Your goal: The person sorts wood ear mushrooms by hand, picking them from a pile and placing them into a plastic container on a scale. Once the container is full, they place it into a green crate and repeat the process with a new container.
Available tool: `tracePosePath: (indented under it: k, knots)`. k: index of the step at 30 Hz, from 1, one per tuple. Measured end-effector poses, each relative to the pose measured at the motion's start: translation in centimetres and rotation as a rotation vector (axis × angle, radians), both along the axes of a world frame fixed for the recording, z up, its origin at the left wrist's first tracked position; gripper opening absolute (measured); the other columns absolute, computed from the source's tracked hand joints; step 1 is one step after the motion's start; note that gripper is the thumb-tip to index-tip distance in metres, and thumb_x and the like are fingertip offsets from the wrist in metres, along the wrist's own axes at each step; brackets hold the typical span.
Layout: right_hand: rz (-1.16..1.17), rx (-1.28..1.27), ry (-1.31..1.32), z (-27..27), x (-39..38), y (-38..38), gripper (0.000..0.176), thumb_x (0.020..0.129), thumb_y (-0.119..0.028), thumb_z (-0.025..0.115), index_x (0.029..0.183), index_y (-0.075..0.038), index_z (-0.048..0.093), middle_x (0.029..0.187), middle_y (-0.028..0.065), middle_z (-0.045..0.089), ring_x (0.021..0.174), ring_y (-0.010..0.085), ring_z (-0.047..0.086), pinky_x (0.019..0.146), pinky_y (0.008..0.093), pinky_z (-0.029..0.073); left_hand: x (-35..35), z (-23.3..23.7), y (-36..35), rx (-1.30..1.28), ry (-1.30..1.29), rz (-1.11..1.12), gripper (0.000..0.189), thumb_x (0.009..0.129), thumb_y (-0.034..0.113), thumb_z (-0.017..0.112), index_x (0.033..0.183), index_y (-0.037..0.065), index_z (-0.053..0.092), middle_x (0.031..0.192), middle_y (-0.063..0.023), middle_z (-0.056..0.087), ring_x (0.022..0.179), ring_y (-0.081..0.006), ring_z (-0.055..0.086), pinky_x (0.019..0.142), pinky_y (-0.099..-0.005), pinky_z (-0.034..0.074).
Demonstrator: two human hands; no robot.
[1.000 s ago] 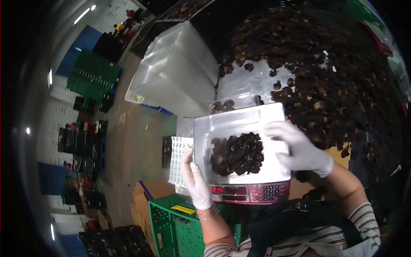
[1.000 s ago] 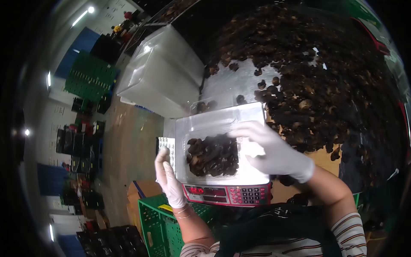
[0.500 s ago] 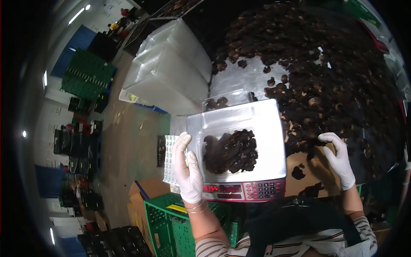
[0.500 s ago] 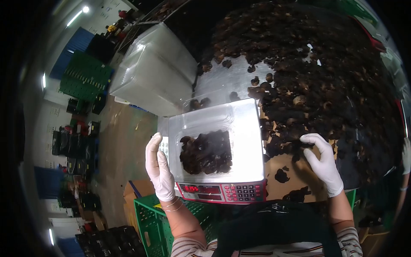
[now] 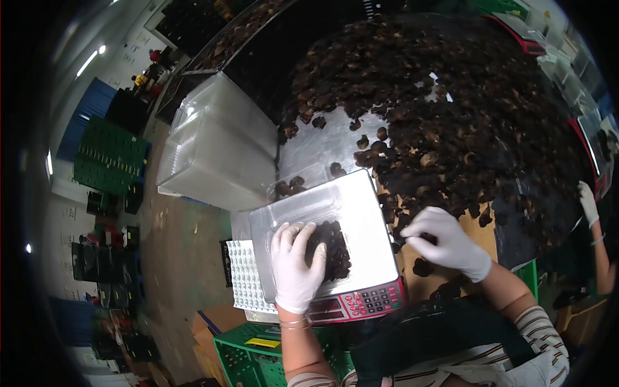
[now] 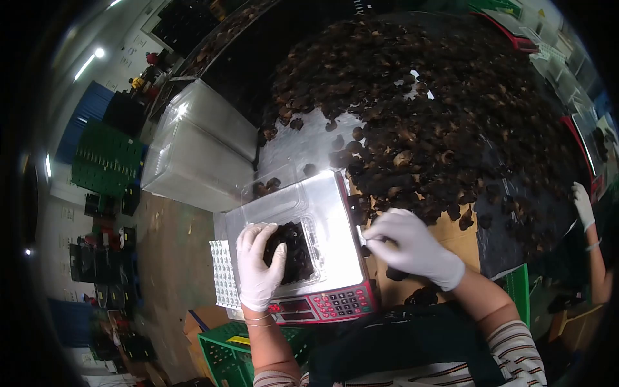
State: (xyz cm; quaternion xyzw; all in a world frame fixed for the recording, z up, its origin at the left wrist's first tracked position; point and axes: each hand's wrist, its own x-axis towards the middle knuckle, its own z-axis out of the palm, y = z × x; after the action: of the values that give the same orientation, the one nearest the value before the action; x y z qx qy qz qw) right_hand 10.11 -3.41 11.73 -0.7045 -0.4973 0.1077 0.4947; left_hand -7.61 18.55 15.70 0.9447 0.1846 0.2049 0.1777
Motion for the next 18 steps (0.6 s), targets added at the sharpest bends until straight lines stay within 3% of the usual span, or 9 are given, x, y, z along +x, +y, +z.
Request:
tracePosePath:
  k: [3, 5, 8, 11, 15, 18]
  knots:
    - [0.079, 0.122, -0.176, 1.0, -0.7, 4.8, 0.007, 0.074, -0.009, 0.069, 0.081, -0.008, 0.067, 0.078, 0.0049, 0.058, 0.077, 0.0235, 0.056, 0.073, 0.0346, 0.042, -0.2, -1.4, 0.1, -0.053, 0.006, 0.028, 0.034, 0.077, 0.007, 0.063, 0.111, 0.002, 0.061, 0.114, -0.0163, 0.056, 0.116, -0.039, 0.047, 0.102, -0.0463, 0.036]
    - [0.116, 0.105, -0.276, 0.6, -1.5, 8.2, 0.013, 0.076, -0.022, 0.068, 0.077, -0.009, 0.067, 0.081, 0.0053, 0.055, 0.084, 0.0239, 0.053, 0.076, 0.037, 0.041, -0.7, -2.3, 0.4, -0.09, -0.027, 0.047, 0.035, 0.077, 0.006, 0.063, 0.111, 0.001, 0.061, 0.115, -0.0168, 0.056, 0.116, -0.0393, 0.047, 0.102, -0.0465, 0.036]
    - [0.101, -0.152, -0.581, 1.3, -2.8, 11.3, 0.024, 0.076, -0.031, 0.065, 0.076, -0.008, 0.066, 0.086, 0.0068, 0.055, 0.091, 0.0261, 0.05, 0.08, 0.0391, 0.039, -1.0, -2.8, 0.4, -0.073, -0.045, 0.052, 0.035, 0.077, 0.006, 0.062, 0.112, 0.001, 0.061, 0.114, -0.0173, 0.057, 0.117, -0.0393, 0.047, 0.103, -0.0469, 0.035]
    - [0.122, -0.283, -0.684, 0.8, -3.5, 13.1, 0.029, 0.074, -0.035, 0.064, 0.075, -0.006, 0.066, 0.089, 0.008, 0.056, 0.094, 0.0275, 0.047, 0.083, 0.0398, 0.038, -1.1, -2.8, 0.1, -0.046, -0.044, 0.079, 0.035, 0.078, 0.006, 0.061, 0.113, 0.001, 0.06, 0.113, -0.0174, 0.057, 0.116, -0.0394, 0.047, 0.104, -0.0471, 0.034]
    - [0.029, 0.088, -0.462, 1.5, -2.0, 10.4, 0.014, 0.072, -0.021, 0.064, 0.077, -0.008, 0.065, 0.085, 0.007, 0.056, 0.094, 0.0274, 0.05, 0.084, 0.04, 0.038, -1.1, -2.6, 0.1, -0.032, -0.043, 0.084, 0.035, 0.078, 0.006, 0.06, 0.113, 0.001, 0.06, 0.112, -0.0169, 0.059, 0.115, -0.0397, 0.047, 0.103, -0.0473, 0.035]
    - [0.179, 0.052, -0.034, 2.7, 0.9, 3.7, 0.011, 0.073, -0.014, 0.065, 0.08, -0.007, 0.062, 0.087, 0.0082, 0.06, 0.091, 0.0279, 0.055, 0.083, 0.039, 0.042, -1.2, -2.4, 0.0, 0.002, -0.017, 0.07, 0.033, 0.079, 0.004, 0.059, 0.112, 0.002, 0.061, 0.109, -0.0158, 0.06, 0.114, -0.0379, 0.048, 0.103, -0.0458, 0.035]
